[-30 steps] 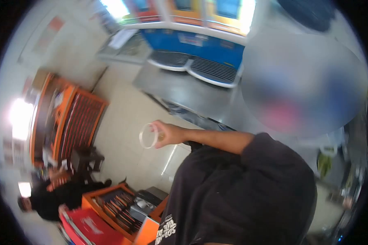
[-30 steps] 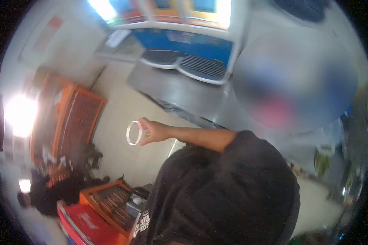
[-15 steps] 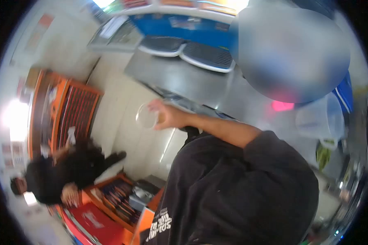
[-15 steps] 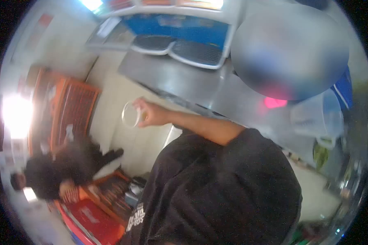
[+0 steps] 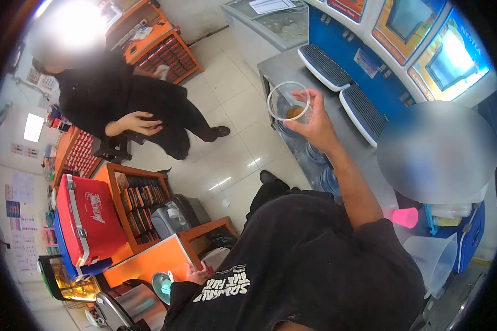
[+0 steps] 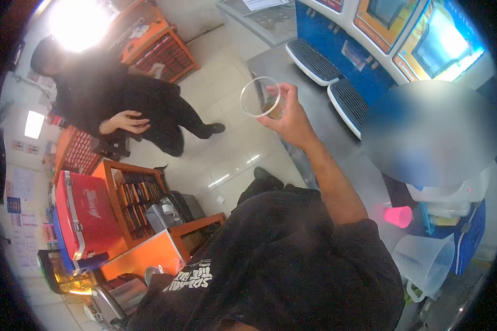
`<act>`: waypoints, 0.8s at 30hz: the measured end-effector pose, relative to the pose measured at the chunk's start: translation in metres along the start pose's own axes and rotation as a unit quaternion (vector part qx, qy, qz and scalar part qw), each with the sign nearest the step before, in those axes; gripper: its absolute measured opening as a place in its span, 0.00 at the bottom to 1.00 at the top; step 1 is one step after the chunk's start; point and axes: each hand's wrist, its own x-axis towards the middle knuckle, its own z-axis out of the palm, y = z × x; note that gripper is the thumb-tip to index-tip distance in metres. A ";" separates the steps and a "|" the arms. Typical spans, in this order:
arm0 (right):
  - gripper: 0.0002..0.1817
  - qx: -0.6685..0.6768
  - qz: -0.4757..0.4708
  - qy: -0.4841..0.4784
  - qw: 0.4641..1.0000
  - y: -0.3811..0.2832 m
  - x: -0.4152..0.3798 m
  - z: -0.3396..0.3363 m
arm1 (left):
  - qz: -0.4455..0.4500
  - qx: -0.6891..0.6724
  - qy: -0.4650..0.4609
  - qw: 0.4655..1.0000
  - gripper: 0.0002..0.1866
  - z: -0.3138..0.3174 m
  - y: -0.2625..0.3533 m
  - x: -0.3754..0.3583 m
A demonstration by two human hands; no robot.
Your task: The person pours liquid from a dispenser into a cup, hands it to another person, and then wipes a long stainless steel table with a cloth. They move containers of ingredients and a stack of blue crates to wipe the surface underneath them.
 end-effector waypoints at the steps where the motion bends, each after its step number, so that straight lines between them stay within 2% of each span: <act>1: 0.42 0.000 -0.004 -0.003 1.000 0.001 0.003 -0.001 | 0.008 0.045 -0.029 0.999 0.22 0.009 -0.004 -0.008; 4: 0.41 -0.024 -0.036 0.009 0.999 0.003 0.013 0.000 | 0.036 0.182 -0.114 0.976 0.20 0.032 -0.010 -0.022; 5: 0.41 -0.018 -0.037 0.017 0.999 0.002 0.015 0.000 | 0.038 0.180 -0.118 0.976 0.20 0.033 -0.009 -0.017; 6: 0.41 -0.012 -0.037 0.026 0.999 0.001 0.017 0.000 | 0.022 0.010 0.005 1.000 0.21 0.032 -0.008 -0.012; 7: 0.41 -0.012 -0.039 0.025 0.999 0.001 0.020 -0.001 | 0.004 -0.160 0.127 0.979 0.22 0.031 -0.007 -0.009; 10: 0.41 -0.018 -0.019 0.039 0.999 0.000 0.026 -0.003 | 0.023 -0.162 0.115 0.980 0.23 0.060 -0.022 -0.027; 11: 0.41 0.000 -0.016 0.043 0.999 0.000 0.027 -0.004 | 0.024 -0.161 0.104 0.981 0.32 0.056 -0.018 -0.021; 12: 0.42 0.017 -0.013 0.048 0.999 0.001 0.029 -0.005 | 0.024 -0.161 0.103 0.981 0.32 0.053 -0.016 -0.023; 14: 0.42 0.012 -0.002 0.044 0.999 0.004 0.026 -0.008 | -0.137 -0.133 0.019 0.981 0.42 0.047 -0.017 -0.032; 15: 0.42 0.006 -0.001 0.043 0.999 0.004 0.034 -0.012 | -0.139 -0.130 0.009 0.982 0.42 0.047 -0.018 -0.024; 17: 0.42 -0.016 -0.018 0.045 0.999 -0.004 0.038 -0.016 | -0.072 -0.118 0.089 0.986 0.41 0.044 -0.019 -0.022; 18: 0.42 -0.033 -0.025 0.043 0.998 -0.006 0.035 -0.018 | -0.075 -0.116 0.092 0.986 0.41 0.044 -0.020 -0.021; 20: 0.42 -0.028 -0.018 0.040 0.999 -0.004 0.034 -0.024 | 0.066 -0.174 0.168 0.968 0.28 0.045 -0.022 -0.019; 21: 0.42 -0.020 -0.015 0.035 0.999 -0.003 0.035 -0.027 | 0.064 -0.172 0.171 0.968 0.28 0.037 -0.018 -0.016; 23: 0.41 -0.007 -0.010 0.030 0.999 0.000 0.036 -0.032 | 0.024 -0.065 0.071 0.995 0.17 0.019 -0.007 -0.009; 24: 0.41 0.009 -0.008 0.024 1.000 0.001 0.036 -0.035 | 0.023 -0.064 0.073 0.995 0.17 0.012 -0.005 -0.003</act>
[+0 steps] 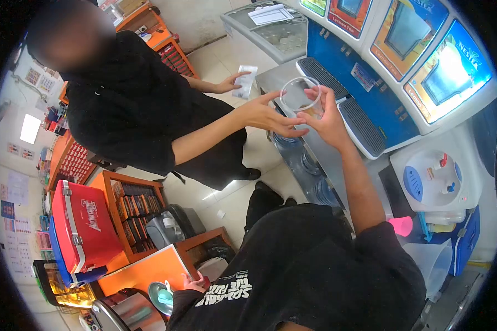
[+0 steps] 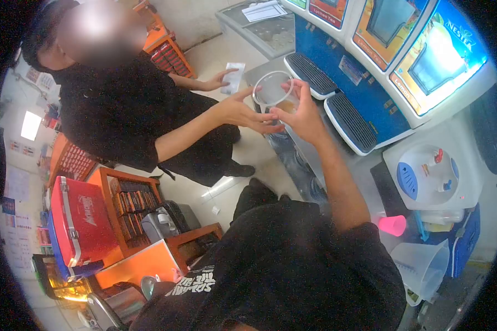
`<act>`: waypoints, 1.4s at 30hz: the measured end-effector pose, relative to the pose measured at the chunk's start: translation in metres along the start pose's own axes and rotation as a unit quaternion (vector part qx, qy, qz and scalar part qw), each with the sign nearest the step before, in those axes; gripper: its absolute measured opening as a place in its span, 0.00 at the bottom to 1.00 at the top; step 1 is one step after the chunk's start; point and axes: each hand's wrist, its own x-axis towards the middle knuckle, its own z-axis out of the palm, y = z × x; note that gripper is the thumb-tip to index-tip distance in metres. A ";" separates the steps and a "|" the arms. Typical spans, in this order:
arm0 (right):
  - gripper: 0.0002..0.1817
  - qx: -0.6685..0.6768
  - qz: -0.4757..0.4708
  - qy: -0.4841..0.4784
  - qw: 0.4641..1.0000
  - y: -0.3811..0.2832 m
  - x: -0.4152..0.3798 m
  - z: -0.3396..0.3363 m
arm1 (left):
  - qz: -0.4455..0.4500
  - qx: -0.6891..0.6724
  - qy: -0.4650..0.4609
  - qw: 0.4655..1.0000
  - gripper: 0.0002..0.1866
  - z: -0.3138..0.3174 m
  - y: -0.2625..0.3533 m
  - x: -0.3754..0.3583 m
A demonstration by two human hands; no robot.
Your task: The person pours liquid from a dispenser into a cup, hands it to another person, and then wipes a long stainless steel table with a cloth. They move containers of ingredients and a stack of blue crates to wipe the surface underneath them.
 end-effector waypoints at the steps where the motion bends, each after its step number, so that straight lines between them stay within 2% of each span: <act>1: 0.41 0.000 0.002 0.001 1.000 0.001 0.000 -0.003 | 0.026 0.003 -0.004 1.000 0.17 -0.005 0.002 0.008; 3: 0.42 -0.008 -0.006 -0.030 1.000 0.003 -0.002 -0.010 | 0.052 0.007 -0.007 0.999 0.18 -0.013 0.002 0.010; 5: 0.42 -0.023 -0.019 -0.035 0.999 0.009 -0.001 -0.014 | 0.092 0.128 -0.132 0.979 0.17 -0.017 -0.001 0.009; 6: 0.42 -0.039 -0.032 -0.042 0.998 0.011 -0.001 -0.016 | 0.091 0.129 -0.133 0.978 0.17 -0.004 -0.005 0.002; 8: 0.42 -0.029 -0.019 -0.037 0.999 0.006 -0.003 -0.018 | 0.062 -0.038 0.070 0.995 0.16 0.042 -0.022 -0.029; 9: 0.42 -0.017 -0.009 -0.032 0.999 0.001 -0.002 -0.019 | 0.082 0.049 -0.008 0.995 0.16 0.014 -0.008 -0.006; 11: 0.43 -0.018 -0.017 -0.044 0.999 -0.009 -0.002 -0.021 | 0.157 0.206 -0.153 0.954 0.17 -0.036 0.017 0.034; 12: 0.44 -0.018 -0.025 -0.053 0.998 -0.013 -0.001 -0.021 | 0.159 0.205 -0.155 0.953 0.17 -0.036 0.018 0.035; 14: 0.44 0.006 -0.026 -0.066 0.997 -0.017 -0.001 -0.023 | 0.160 0.297 -0.245 0.909 0.17 -0.032 0.018 0.032; 16: 0.44 0.030 -0.028 -0.081 0.996 -0.018 -0.003 -0.025 | 0.184 0.262 -0.212 0.923 0.18 -0.031 0.012 0.029; 17: 0.42 0.086 -0.014 -0.048 0.995 -0.016 -0.006 -0.027 | 0.206 0.226 -0.178 0.936 0.19 -0.026 0.004 0.026; 18: 0.40 0.141 0.001 -0.016 0.990 -0.013 -0.011 -0.028 | 0.167 0.155 -0.113 0.967 0.21 -0.014 -0.003 0.014; 20: 0.29 0.159 0.056 0.079 0.983 0.008 -0.026 -0.027 | 0.117 -0.017 0.030 0.993 0.25 0.053 -0.039 -0.041; 21: 0.21 0.084 0.086 0.085 0.989 0.024 -0.038 -0.031 | 0.033 -0.070 0.020 0.997 0.29 0.070 -0.045 -0.062; 22: 0.15 0.008 0.114 0.092 0.989 0.044 -0.052 -0.036 | 0.031 -0.076 0.014 0.997 0.29 0.066 -0.043 -0.062; 24: 0.14 -0.107 0.123 0.110 0.980 0.083 -0.090 -0.040 | -0.037 -0.051 -0.100 0.993 0.21 0.042 -0.030 -0.059; 25: 0.15 -0.199 0.151 0.101 0.963 0.096 -0.112 -0.044 | -0.125 -0.011 -0.231 0.965 0.20 0.033 -0.021 -0.056; 26: 0.16 -0.289 0.178 0.091 0.936 0.103 -0.134 -0.046 | -0.125 -0.015 -0.238 0.963 0.20 0.031 -0.018 -0.044; 27: 0.16 -0.334 0.178 0.099 0.920 0.116 -0.156 -0.047 | -0.065 -0.092 -0.104 0.988 0.20 0.029 -0.016 -0.032; 28: 0.16 -0.377 0.180 0.107 0.902 0.132 -0.180 -0.048 | -0.004 -0.166 0.036 0.985 0.20 0.027 -0.015 -0.027; 29: 0.13 -0.393 0.188 0.118 0.892 0.152 -0.204 -0.052 | 0.114 -0.123 0.038 0.985 0.22 0.027 -0.027 -0.025; 30: 0.12 -0.408 0.197 0.129 0.882 0.164 -0.225 -0.053 | 0.114 -0.126 0.034 0.985 0.22 0.015 -0.016 -0.012; 32: 0.15 -0.410 0.173 0.119 0.887 0.140 -0.252 -0.052 | -0.062 -0.126 0.049 0.989 0.22 -0.031 0.020 0.037; 33: 0.21 -0.414 0.153 0.109 0.891 0.128 -0.264 -0.051 | -0.001 -0.060 0.051 0.997 0.20 0.001 -0.005 -0.008; 34: 0.21 -0.414 0.150 0.112 0.891 0.128 -0.278 -0.052 | -0.001 -0.059 0.046 0.997 0.20 0.020 -0.016 -0.012; 36: 0.28 -0.522 0.133 0.108 0.836 0.131 -0.302 -0.059 | 0.118 -0.164 0.164 0.966 0.21 0.037 -0.019 -0.013; 37: 0.28 -0.521 0.130 0.113 0.836 0.131 -0.312 -0.060 | 0.083 -0.164 0.123 0.975 0.22 0.025 -0.011 -0.006; 38: 0.30 -0.534 0.147 0.103 0.826 0.126 -0.323 -0.062 | 0.082 -0.163 0.119 0.976 0.22 0.019 -0.006 0.002; 40: 0.33 -0.548 0.162 0.094 0.815 0.122 -0.340 -0.066 | 0.090 -0.184 0.160 0.966 0.22 0.009 0.002 0.026; 42: 0.39 -0.564 0.165 0.022 0.808 0.122 -0.354 -0.074 | 0.058 -0.183 0.125 0.974 0.21 0.001 0.007 0.032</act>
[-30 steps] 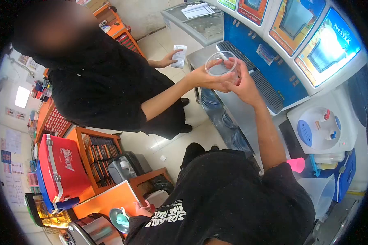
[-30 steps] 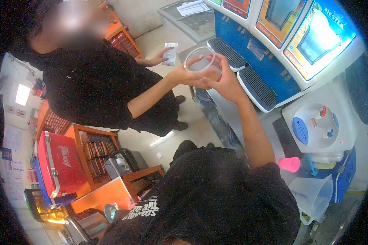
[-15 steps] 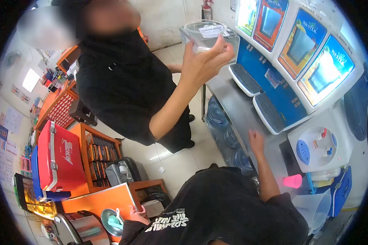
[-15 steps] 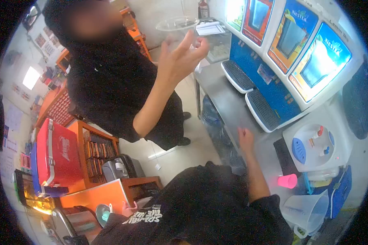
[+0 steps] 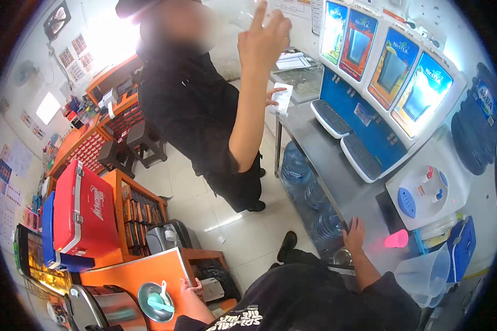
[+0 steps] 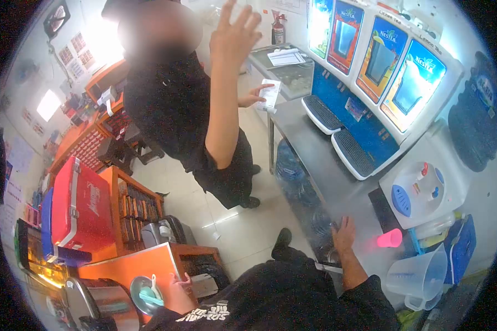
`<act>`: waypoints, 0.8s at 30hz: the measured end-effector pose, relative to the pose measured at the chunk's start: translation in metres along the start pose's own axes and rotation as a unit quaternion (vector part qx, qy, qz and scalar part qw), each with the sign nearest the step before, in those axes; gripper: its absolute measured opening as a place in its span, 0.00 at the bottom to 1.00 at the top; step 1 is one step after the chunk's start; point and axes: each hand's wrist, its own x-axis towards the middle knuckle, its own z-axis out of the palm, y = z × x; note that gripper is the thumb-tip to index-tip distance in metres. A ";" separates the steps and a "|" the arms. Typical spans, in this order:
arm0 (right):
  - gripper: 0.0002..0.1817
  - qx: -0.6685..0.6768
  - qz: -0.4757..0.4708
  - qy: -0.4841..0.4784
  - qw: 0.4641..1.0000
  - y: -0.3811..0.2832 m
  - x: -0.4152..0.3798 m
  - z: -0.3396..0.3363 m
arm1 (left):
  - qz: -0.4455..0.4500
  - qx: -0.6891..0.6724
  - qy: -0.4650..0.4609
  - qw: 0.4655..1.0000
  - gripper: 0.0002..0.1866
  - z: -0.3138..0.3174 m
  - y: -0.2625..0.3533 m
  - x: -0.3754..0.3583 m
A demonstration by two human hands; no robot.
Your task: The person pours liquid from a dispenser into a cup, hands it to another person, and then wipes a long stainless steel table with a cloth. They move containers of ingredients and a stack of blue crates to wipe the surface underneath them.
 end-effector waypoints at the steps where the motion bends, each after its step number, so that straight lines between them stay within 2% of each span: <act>1: 0.39 -0.001 0.000 0.003 1.000 0.005 -0.001 0.002 | 0.019 0.000 0.014 1.000 0.22 -0.002 0.000 0.006; 3: 0.41 -0.040 -0.032 -0.026 0.998 0.011 -0.001 0.003 | 0.037 0.002 0.027 0.999 0.23 0.007 -0.014 -0.033; 5: 0.42 -0.052 -0.066 -0.027 0.996 0.022 0.000 0.005 | -0.032 -0.007 0.036 0.999 0.26 0.014 -0.027 -0.076; 6: 0.44 -0.063 -0.100 -0.029 0.992 0.025 0.002 0.003 | -0.033 -0.007 0.037 0.999 0.26 0.022 -0.034 -0.080; 8: 0.44 -0.067 -0.117 -0.032 0.990 0.027 0.000 -0.002 | 0.046 -0.023 0.137 0.989 0.28 0.028 -0.041 -0.083; 9: 0.44 -0.070 -0.132 -0.033 0.988 0.027 0.000 -0.006 | 0.047 -0.024 0.137 0.989 0.28 0.025 -0.038 -0.078; 11: 0.44 -0.059 -0.130 -0.042 0.989 0.024 0.000 -0.014 | -0.050 -0.109 0.152 0.981 0.26 0.019 -0.025 -0.061; 12: 0.44 -0.051 -0.129 -0.052 0.989 0.023 0.000 -0.017 | -0.050 -0.108 0.151 0.981 0.26 0.016 -0.021 -0.051; 14: 0.44 -0.060 -0.112 -0.051 0.991 0.018 -0.003 -0.015 | -0.012 -0.044 0.084 0.995 0.26 0.013 -0.019 -0.038; 15: 0.45 -0.070 -0.097 -0.052 0.992 0.018 -0.002 -0.016 | -0.014 -0.045 0.082 0.995 0.26 0.014 -0.021 -0.037; 17: 0.45 -0.073 -0.097 -0.044 0.992 0.019 0.000 -0.015 | 0.004 -0.021 0.134 0.991 0.26 0.021 -0.021 -0.038; 18: 0.44 -0.076 -0.096 -0.040 0.992 0.018 -0.002 -0.013 | 0.007 -0.020 0.133 0.991 0.26 0.018 -0.021 -0.040; 20: 0.44 -0.062 -0.097 -0.033 0.993 0.019 -0.002 -0.012 | 0.020 -0.001 0.056 0.998 0.25 0.014 -0.025 -0.044; 24: 0.43 -0.058 -0.094 -0.026 0.994 0.027 -0.001 -0.003 | 0.051 0.004 0.076 0.996 0.24 0.020 -0.029 -0.044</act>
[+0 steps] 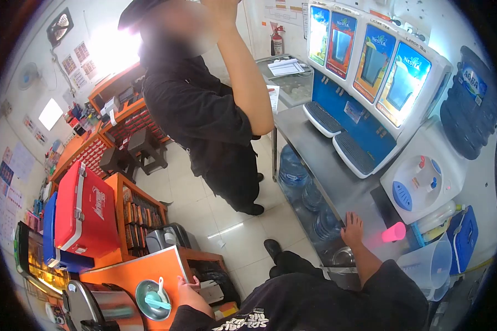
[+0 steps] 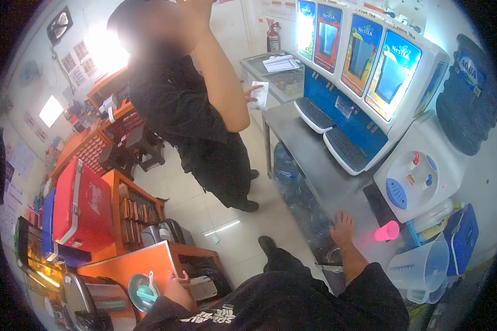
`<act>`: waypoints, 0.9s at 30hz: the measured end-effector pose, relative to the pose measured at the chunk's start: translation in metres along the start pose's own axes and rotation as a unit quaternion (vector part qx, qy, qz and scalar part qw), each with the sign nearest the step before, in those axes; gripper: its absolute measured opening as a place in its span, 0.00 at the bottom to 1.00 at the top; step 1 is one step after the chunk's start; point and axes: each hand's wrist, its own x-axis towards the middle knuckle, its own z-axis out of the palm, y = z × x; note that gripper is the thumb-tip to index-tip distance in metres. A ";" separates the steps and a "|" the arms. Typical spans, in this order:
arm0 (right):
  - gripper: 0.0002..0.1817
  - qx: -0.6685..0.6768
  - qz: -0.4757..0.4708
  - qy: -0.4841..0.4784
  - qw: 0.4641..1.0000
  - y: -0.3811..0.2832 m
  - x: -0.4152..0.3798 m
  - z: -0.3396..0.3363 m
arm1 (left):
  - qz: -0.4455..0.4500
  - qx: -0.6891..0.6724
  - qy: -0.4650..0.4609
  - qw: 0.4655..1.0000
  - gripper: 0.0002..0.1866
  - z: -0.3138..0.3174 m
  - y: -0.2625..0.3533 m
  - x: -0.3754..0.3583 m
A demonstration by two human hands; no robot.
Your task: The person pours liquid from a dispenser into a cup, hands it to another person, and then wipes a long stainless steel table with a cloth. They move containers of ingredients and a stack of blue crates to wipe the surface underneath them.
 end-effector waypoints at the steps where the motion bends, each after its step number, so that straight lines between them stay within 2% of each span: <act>1: 0.43 -0.001 0.002 0.001 1.000 0.000 0.000 0.000 | -0.010 0.008 -0.040 0.999 0.23 -0.008 0.005 0.008; 2: 0.43 -0.003 0.009 -0.001 1.000 -0.001 0.001 -0.001 | -0.021 0.016 -0.080 0.996 0.23 -0.012 0.009 0.016; 3: 0.43 -0.004 0.015 -0.004 1.000 -0.002 0.001 -0.001 | -0.022 0.018 -0.081 0.996 0.23 -0.008 0.011 0.020; 5: 0.43 -0.017 0.019 -0.017 1.000 -0.002 0.001 -0.004 | -0.022 -0.027 0.075 0.997 0.21 0.008 0.016 0.039; 6: 0.43 -0.029 0.021 -0.030 0.999 -0.003 0.002 -0.004 | -0.023 -0.027 0.074 0.997 0.21 0.007 0.011 0.029; 8: 0.43 -0.033 0.022 -0.029 0.999 -0.004 0.002 -0.006 | 0.015 0.049 -0.035 0.998 0.33 -0.001 0.001 0.004; 12: 0.43 -0.033 0.008 -0.003 0.999 -0.001 0.002 0.001 | -0.030 0.052 -0.044 0.997 0.32 -0.005 0.013 0.012; 14: 0.43 -0.027 0.013 -0.008 1.000 -0.002 0.002 0.001 | -0.123 0.047 -0.059 0.990 0.30 -0.008 0.023 0.020; 15: 0.44 -0.022 0.018 -0.014 1.000 -0.002 0.003 0.001 | -0.123 0.047 -0.060 0.990 0.30 -0.008 0.030 0.027; 17: 0.44 -0.020 0.019 -0.014 1.000 0.000 0.004 0.003 | -0.198 0.063 -0.016 0.978 0.29 -0.006 0.039 0.039; 18: 0.44 -0.019 0.021 -0.014 1.000 0.000 0.003 0.005 | -0.197 0.064 -0.016 0.978 0.29 -0.006 0.036 0.033; 20: 0.44 -0.017 0.019 -0.011 1.000 -0.001 0.003 0.004 | -0.106 0.095 0.005 0.990 0.31 -0.006 0.012 -0.017; 21: 0.44 -0.014 0.016 -0.007 1.000 -0.001 0.002 0.003 | -0.106 0.096 0.006 0.990 0.31 -0.009 0.015 -0.012; 23: 0.43 -0.019 0.017 -0.004 1.000 -0.003 0.003 0.000 | -0.216 0.094 -0.072 0.969 0.30 -0.018 0.030 0.006; 27: 0.41 -0.050 0.016 0.001 0.999 -0.005 0.003 -0.002 | -0.247 0.079 -0.010 0.966 0.28 -0.007 0.039 0.020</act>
